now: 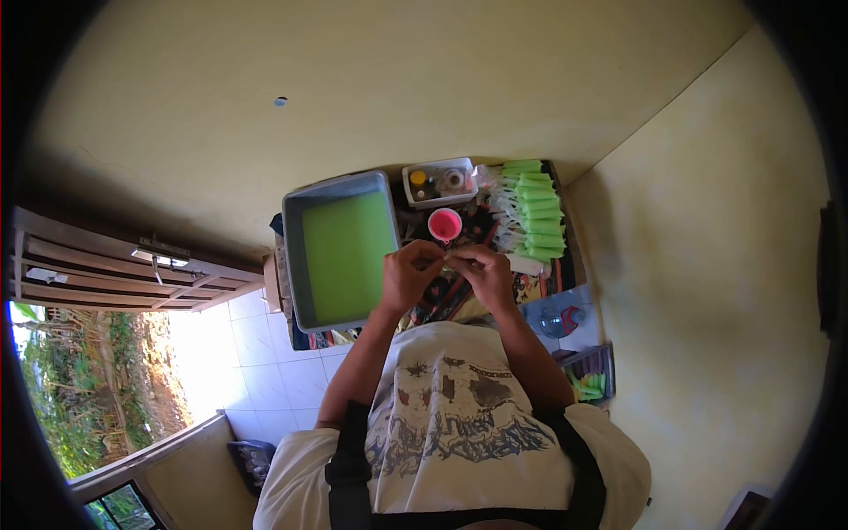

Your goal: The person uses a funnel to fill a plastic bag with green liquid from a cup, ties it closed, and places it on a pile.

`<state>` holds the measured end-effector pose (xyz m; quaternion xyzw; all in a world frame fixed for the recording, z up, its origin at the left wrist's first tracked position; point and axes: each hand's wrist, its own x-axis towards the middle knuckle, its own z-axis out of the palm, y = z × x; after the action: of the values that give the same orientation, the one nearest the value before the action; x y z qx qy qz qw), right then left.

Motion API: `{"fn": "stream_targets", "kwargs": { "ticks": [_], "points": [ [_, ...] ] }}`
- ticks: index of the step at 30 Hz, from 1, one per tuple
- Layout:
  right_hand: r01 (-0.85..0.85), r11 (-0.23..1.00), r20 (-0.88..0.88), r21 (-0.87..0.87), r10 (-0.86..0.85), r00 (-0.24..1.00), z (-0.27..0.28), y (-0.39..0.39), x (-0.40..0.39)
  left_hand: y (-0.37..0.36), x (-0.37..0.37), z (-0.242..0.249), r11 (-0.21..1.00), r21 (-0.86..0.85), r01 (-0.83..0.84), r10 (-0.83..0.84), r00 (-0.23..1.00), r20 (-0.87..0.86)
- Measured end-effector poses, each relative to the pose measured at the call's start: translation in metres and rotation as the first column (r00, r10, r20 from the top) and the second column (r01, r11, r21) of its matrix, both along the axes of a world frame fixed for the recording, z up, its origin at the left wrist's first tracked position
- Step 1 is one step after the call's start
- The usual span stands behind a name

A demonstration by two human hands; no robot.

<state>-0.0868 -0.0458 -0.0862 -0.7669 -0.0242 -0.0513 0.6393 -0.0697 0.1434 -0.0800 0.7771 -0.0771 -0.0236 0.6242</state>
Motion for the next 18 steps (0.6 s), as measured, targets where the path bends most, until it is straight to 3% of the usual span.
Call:
{"fn": "stream_targets", "kwargs": {
  "ticks": [3,6,7,10,13,18],
  "points": [
    [0.057,0.996,0.063,-0.061,-0.054,0.997,0.006,0.01,-0.004,0.009,-0.003,0.002,0.995,-0.097,0.009,-0.011,1.0,-0.024],
    [0.085,0.983,0.237,-0.16,-0.046,0.97,0.006,0.017,-0.008,0.02,-0.005,0.009,0.998,0.026,0.057,-0.061,0.98,0.188],
    [0.087,0.979,0.302,-0.186,-0.027,0.953,0.007,0.019,-0.009,0.021,-0.006,0.011,0.999,0.032,0.032,-0.037,0.983,0.178],
    [0.021,0.967,0.204,-0.254,0.033,0.978,0.017,0.02,-0.019,0.021,-0.017,0.012,0.998,0.054,-0.029,0.021,0.99,0.139],
    [0.042,0.951,0.294,-0.306,0.053,0.954,0.011,0.017,-0.019,0.02,-0.02,0.01,0.995,0.095,-0.03,0.021,0.995,0.093],
    [0.035,0.961,0.371,-0.276,0.073,0.926,0.013,0.006,-0.016,0.013,-0.024,0.018,0.982,0.187,-0.019,0.019,1.0,0.002]
  ]
}}
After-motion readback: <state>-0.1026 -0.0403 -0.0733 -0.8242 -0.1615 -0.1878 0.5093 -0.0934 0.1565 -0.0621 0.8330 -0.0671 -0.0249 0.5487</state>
